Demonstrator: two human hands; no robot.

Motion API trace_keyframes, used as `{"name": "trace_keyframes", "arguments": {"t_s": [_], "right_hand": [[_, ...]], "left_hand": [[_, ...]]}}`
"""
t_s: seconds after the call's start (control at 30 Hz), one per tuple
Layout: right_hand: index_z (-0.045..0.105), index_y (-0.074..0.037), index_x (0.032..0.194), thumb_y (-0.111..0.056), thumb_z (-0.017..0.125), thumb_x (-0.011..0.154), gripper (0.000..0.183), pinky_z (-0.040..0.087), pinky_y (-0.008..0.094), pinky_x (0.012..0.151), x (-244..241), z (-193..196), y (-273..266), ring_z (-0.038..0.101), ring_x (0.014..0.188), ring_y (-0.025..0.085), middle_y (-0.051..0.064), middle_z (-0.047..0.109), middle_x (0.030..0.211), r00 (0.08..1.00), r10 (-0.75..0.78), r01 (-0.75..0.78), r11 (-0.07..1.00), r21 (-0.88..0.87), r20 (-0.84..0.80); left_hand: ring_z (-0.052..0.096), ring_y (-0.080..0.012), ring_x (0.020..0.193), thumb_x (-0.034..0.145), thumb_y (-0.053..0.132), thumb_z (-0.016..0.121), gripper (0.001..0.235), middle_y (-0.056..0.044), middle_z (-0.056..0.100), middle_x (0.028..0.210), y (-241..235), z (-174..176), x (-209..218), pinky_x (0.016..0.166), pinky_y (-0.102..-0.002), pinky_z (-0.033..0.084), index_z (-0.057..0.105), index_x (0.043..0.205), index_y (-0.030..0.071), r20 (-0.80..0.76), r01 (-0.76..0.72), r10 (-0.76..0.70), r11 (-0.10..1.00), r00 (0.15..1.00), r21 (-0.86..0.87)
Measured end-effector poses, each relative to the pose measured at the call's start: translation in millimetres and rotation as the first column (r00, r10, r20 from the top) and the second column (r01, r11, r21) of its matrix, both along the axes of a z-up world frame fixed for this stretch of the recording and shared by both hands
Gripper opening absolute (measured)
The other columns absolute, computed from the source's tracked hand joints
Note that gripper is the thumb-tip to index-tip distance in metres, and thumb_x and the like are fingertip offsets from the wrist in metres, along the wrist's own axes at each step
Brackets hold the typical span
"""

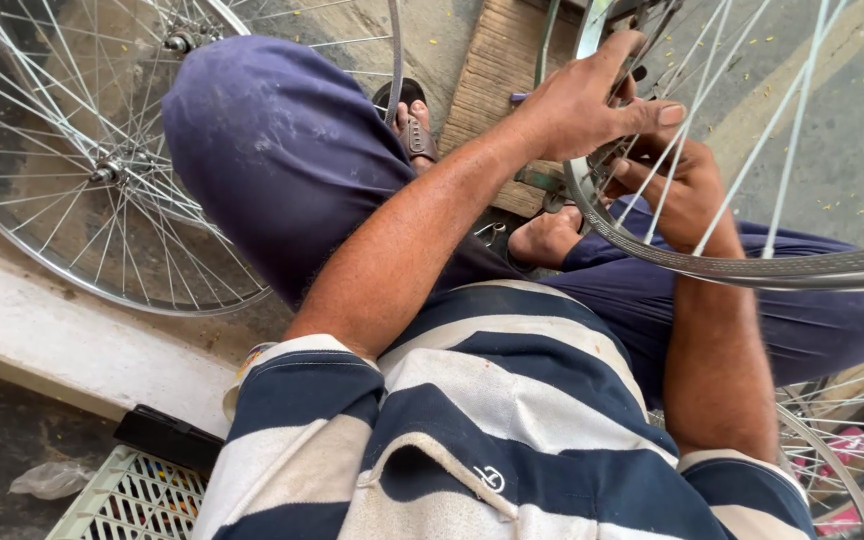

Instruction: The person is sitting on the ground and using pliers to adjust the spokes of a bicycle wheel. They rotate the wheel and repeatedly tighten or loosen individual spokes to true the wheel.

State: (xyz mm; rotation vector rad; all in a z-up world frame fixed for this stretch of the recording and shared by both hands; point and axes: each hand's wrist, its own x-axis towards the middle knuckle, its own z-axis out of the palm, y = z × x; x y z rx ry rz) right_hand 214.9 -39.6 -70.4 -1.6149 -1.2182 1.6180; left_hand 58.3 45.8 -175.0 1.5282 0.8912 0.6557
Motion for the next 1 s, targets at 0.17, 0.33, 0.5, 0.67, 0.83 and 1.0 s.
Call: {"name": "trace_keyframes", "arguments": {"t_s": [0.17,0.33,0.5,0.67,0.83,1.0], "right_hand": [[0.067,0.005,0.119,-0.009,0.077,0.098,0.027,0.056,0.030,0.069,-8.4,4.9,-3.5,0.066,0.081,0.016,0.010,0.069,0.097,0.989,0.004,-0.013,0.998,0.062,0.146],[0.065,0.002,0.133,-0.014,0.076,0.099,0.039,0.060,0.028,0.080,-4.0,6.8,1.6,0.069,0.092,0.013,0.008,0.071,0.106,0.998,0.050,-0.049,0.999,0.023,-0.029],[0.068,0.007,0.120,-0.010,0.084,0.093,0.036,0.057,0.030,0.076,-6.7,3.0,-0.8,0.069,0.088,0.016,0.013,0.072,0.102,0.973,0.085,-0.128,0.972,0.194,0.215],[0.068,0.002,0.118,-0.016,0.080,0.094,0.033,0.059,0.024,0.079,-7.5,5.2,4.1,0.070,0.089,0.013,0.006,0.072,0.100,0.987,0.152,-0.157,0.977,0.141,0.046],[0.071,0.007,0.111,-0.012,0.084,0.103,0.024,0.055,0.026,0.071,-19.9,-4.7,-2.2,0.069,0.081,0.017,0.012,0.073,0.094,0.967,0.034,-0.086,0.977,0.197,0.254],[0.070,0.005,0.116,-0.010,0.083,0.099,0.026,0.063,0.028,0.078,-34.8,-15.4,-8.1,0.077,0.093,0.016,0.012,0.077,0.105,0.862,-0.056,-0.121,0.943,0.310,0.504]], "left_hand": [[0.079,-0.0266,0.098,0.079,0.091,0.054,0.119,-0.017,0.073,0.107,-2.7,-0.4,1.6,0.078,-0.040,0.066,0.034,0.152,-0.001,0.010,-0.018,0.017,0.999,1.000,0.033],[0.083,-0.0207,0.090,0.081,0.090,0.059,0.115,-0.010,0.077,0.097,-1.7,-2.9,0.9,0.074,-0.039,0.063,0.035,0.154,0.003,0.051,-0.036,0.033,0.998,0.998,0.053],[0.079,-0.0173,0.079,0.083,0.085,0.061,0.108,-0.005,0.079,0.085,-2.8,-0.8,2.6,0.067,-0.035,0.064,0.035,0.157,0.011,0.058,-0.027,0.025,0.999,0.998,0.027],[0.079,-0.0174,0.078,0.085,0.084,0.063,0.109,-0.005,0.078,0.085,-4.1,-4.9,1.1,0.063,-0.035,0.064,0.031,0.157,0.009,0.091,-0.041,0.035,0.997,0.995,0.062],[0.082,-0.0207,0.086,0.088,0.086,0.061,0.108,-0.009,0.078,0.092,-5.4,-12.8,8.4,0.066,-0.036,0.065,0.031,0.158,0.009,0.057,-0.047,0.041,0.993,0.998,0.108],[0.082,-0.0242,0.085,0.081,0.088,0.057,0.114,-0.014,0.078,0.092,-2.8,-6.7,4.2,0.068,-0.039,0.064,0.035,0.153,0.003,0.064,-0.028,0.023,0.997,0.998,0.075]]}}
